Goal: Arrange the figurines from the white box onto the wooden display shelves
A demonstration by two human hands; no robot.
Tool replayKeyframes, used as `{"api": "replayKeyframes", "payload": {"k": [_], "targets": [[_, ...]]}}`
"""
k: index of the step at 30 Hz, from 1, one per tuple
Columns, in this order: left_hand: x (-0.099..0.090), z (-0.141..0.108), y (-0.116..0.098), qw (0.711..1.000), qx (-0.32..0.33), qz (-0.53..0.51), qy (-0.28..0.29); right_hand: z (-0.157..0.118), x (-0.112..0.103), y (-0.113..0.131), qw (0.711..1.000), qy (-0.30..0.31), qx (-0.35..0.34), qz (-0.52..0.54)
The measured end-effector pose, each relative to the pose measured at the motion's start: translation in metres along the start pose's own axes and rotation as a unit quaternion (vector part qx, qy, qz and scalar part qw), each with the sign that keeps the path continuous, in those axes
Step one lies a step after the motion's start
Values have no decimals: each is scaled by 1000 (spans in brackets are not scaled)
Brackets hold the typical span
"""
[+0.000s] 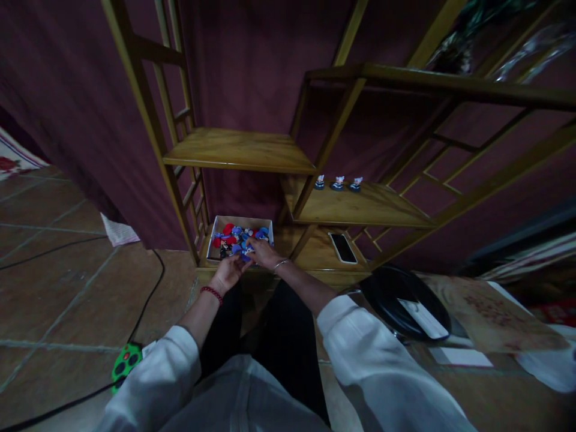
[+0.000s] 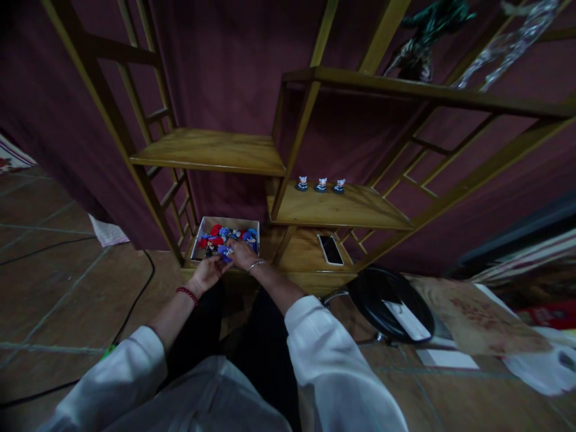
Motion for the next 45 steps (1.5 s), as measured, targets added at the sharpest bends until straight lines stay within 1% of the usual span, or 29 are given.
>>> {"api": "replayKeyframes", "payload": {"k": [6,13,18,22,26,35,40,45], "targets": [[10,-3,-9,999,27,-11,-41,4,-11,8,998,-32,-25,58],[25,-9,-15,997,58,-31,-46,2,-16,7,984,-77,-45,154],[34,-12,-22,996,68,-19,-52,2,-19,9,971,-122,-29,206],[43,-16,-26,995,78,15,-63,2,-23,8,962,-120,-29,244],[51,-17,-27,990,102,45,-82,1,-26,5,960,-124,-23,252],[64,-21,-30,983,141,44,-106,-2,-28,5,957,-137,-18,254],[71,-27,-29,983,152,45,-92,-9,-29,7,952,-157,-22,260],[76,-29,-25,985,145,61,-75,-21,-33,8,939,-162,-25,301]]}}
Point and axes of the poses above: each hand's wrist, its own z-axis towards the middle knuckle, its own x-axis out of the palm, y = z × x, the point moved 1 cm from there along z, towards the middle knuckle, and after that the axes turned 15 degrees about z, right-handed, at the moved point
